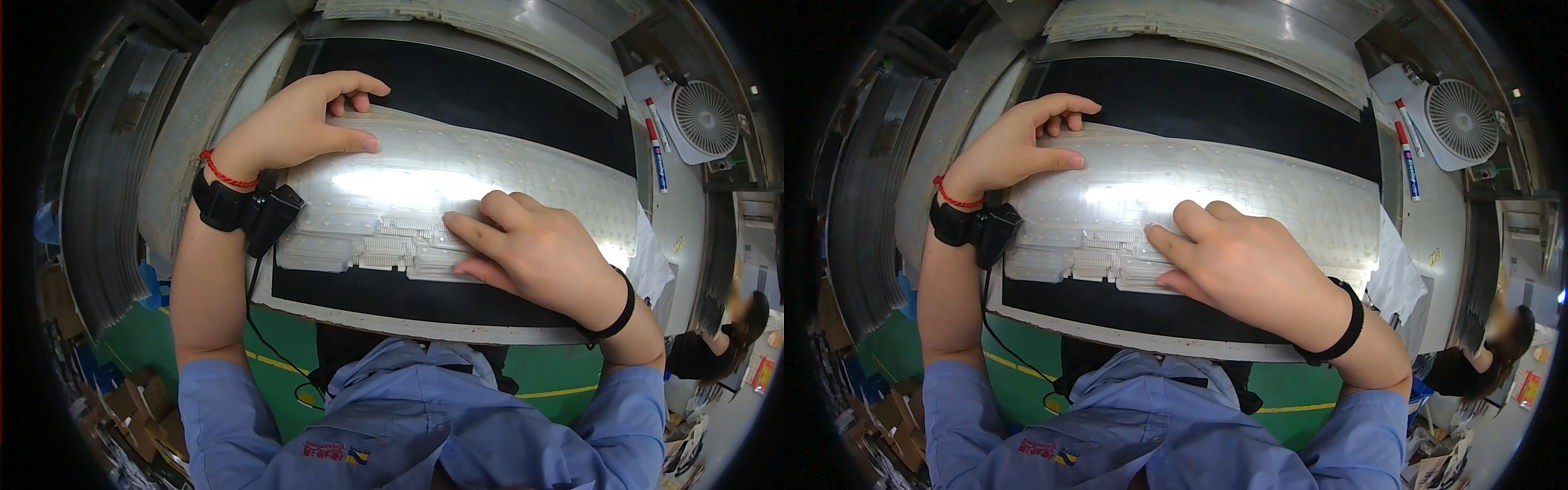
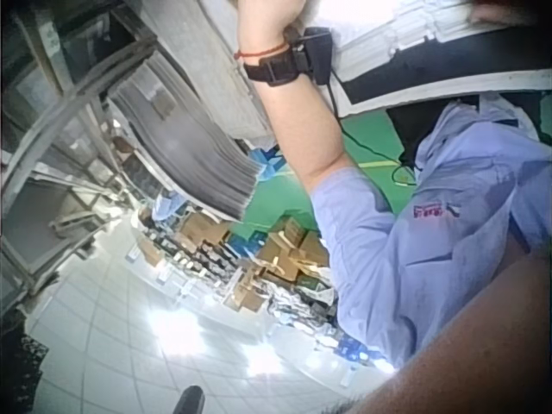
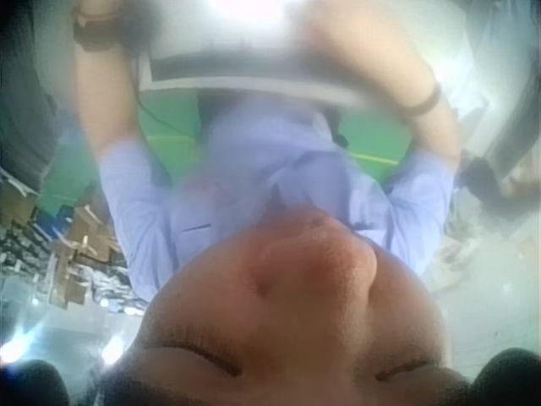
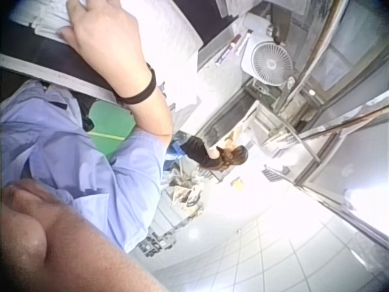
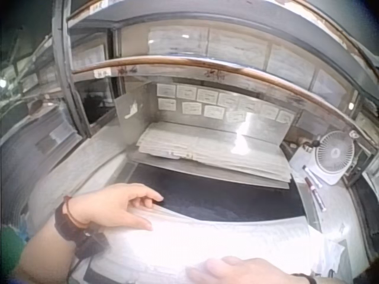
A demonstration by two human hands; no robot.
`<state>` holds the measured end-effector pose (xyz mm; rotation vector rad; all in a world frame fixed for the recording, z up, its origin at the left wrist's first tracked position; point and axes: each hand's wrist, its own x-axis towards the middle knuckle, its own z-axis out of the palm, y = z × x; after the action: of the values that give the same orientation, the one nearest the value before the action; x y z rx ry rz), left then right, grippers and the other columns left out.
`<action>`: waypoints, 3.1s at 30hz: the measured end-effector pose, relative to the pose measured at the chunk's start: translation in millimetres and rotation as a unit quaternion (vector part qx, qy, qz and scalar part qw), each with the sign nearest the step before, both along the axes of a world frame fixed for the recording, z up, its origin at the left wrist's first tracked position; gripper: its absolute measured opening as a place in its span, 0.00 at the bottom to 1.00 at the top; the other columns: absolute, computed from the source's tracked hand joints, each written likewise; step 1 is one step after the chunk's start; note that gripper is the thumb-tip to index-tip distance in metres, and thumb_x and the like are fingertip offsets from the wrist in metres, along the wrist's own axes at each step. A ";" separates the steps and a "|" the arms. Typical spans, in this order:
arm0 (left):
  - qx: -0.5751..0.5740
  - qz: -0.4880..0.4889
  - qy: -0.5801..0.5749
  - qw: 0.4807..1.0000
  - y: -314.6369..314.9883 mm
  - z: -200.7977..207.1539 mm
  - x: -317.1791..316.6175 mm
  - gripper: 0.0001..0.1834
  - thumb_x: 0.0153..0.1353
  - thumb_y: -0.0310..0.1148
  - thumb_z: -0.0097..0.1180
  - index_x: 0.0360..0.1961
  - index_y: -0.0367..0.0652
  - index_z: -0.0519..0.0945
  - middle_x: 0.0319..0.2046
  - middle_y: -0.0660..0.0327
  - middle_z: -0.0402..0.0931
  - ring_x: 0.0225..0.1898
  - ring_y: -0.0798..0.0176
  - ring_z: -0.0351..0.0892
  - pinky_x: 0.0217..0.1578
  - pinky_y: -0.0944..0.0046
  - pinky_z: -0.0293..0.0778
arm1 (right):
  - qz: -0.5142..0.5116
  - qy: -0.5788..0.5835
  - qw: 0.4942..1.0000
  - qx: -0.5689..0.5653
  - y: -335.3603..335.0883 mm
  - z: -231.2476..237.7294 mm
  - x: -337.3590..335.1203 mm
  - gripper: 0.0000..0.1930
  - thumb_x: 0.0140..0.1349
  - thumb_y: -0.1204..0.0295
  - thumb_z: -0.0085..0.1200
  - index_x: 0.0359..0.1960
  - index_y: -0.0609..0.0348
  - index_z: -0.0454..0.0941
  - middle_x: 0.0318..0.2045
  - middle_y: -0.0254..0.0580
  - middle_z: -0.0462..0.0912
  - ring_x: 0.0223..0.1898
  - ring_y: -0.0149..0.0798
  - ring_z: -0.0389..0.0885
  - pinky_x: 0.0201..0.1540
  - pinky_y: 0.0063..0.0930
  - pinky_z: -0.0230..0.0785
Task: Manually sort and align flexible circuit board components in a manufacturing facility.
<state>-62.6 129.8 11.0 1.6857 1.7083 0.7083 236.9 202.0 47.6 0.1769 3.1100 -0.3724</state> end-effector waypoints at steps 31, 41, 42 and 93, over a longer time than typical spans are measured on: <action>0.006 -0.024 0.010 1.000 -0.3 1.2 -3.7 0.38 0.44 0.35 0.75 0.60 0.45 0.76 0.42 0.66 0.71 0.40 0.68 0.65 0.45 0.68 0.65 | 0.067 0.015 0.997 -0.025 -1.6 29.6 10.0 0.15 0.51 0.58 0.65 0.35 0.54 0.80 0.31 0.36 0.77 0.29 0.39 0.79 0.29 0.32 0.74; 0.068 0.071 0.029 0.995 2.3 -5.2 -9.9 0.26 0.55 0.33 0.69 0.55 0.41 0.77 0.40 0.63 0.75 0.41 0.68 0.74 0.45 0.67 0.71 | -0.132 0.132 0.980 -0.067 52.8 47.4 24.9 0.11 0.63 0.73 0.56 0.45 0.65 0.79 0.40 0.50 0.81 0.41 0.50 0.81 0.43 0.35 0.73; 0.067 0.083 -0.002 0.994 3.8 -3.1 -9.5 0.26 0.56 0.33 0.68 0.56 0.41 0.77 0.40 0.64 0.76 0.40 0.69 0.74 0.44 0.68 0.71 | -0.137 0.124 0.981 -0.052 62.5 38.1 24.6 0.13 0.64 0.72 0.56 0.48 0.65 0.78 0.42 0.50 0.82 0.43 0.49 0.81 0.46 0.35 0.73; 0.041 -0.055 -0.292 0.954 10.3 -14.3 -34.0 0.03 0.59 0.24 0.62 0.30 0.46 0.83 0.60 0.50 0.73 0.57 0.56 0.76 0.58 0.60 0.75 | -0.168 0.000 0.984 0.064 22.6 2.5 25.2 0.16 0.56 0.61 0.63 0.34 0.62 0.80 0.29 0.46 0.79 0.31 0.49 0.83 0.33 0.38 0.77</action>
<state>-96.6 140.1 -3.3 1.4178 1.1738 1.1051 262.1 224.6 50.1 0.7061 3.1010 -0.1714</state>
